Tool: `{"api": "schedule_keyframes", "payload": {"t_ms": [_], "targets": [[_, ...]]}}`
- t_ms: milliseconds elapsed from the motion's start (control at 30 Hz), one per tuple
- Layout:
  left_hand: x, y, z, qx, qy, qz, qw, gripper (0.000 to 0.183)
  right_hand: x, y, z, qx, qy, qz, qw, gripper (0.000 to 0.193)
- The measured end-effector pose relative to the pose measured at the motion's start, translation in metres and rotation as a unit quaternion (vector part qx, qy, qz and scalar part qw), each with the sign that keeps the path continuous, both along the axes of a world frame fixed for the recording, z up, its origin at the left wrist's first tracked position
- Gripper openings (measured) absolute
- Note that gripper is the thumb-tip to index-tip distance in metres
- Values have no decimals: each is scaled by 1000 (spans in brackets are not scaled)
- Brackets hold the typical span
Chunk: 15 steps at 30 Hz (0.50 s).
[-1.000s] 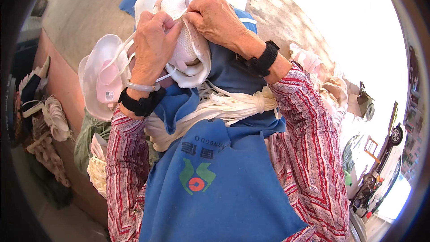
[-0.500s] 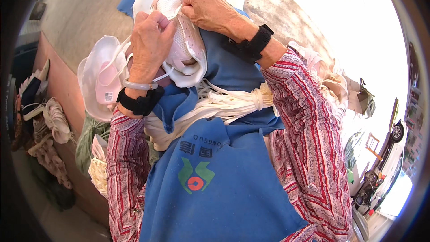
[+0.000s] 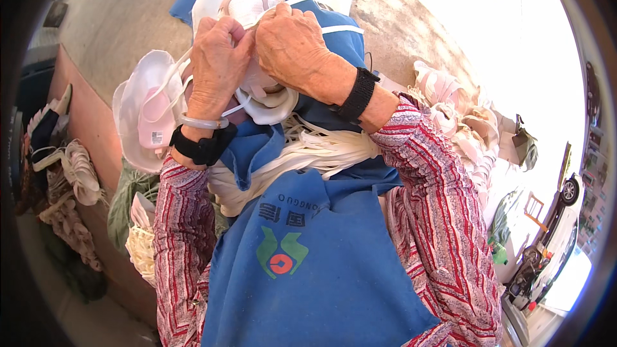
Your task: The person threads white laces through the eyelets of a pink and white sneaker held on their lap. They pull the laces through and adjust the tongue of the shoe by hand.
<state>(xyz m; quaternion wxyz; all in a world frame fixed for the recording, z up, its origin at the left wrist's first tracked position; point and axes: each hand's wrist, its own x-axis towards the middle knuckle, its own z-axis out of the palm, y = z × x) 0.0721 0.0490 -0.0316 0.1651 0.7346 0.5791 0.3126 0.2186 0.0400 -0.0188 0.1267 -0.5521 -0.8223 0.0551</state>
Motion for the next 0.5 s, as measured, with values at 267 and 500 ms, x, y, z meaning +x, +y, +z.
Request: {"api": "schedule_keyframes", "payload": {"t_ms": [267,500], "targets": [[-5,-6,-2,2,19,-2,1000,17,19,12,-14,-66,119,131,982,22],[-2,-12,1,8,10,-33,999,16,15,-3,-8,9,136,34,990,21]]}}
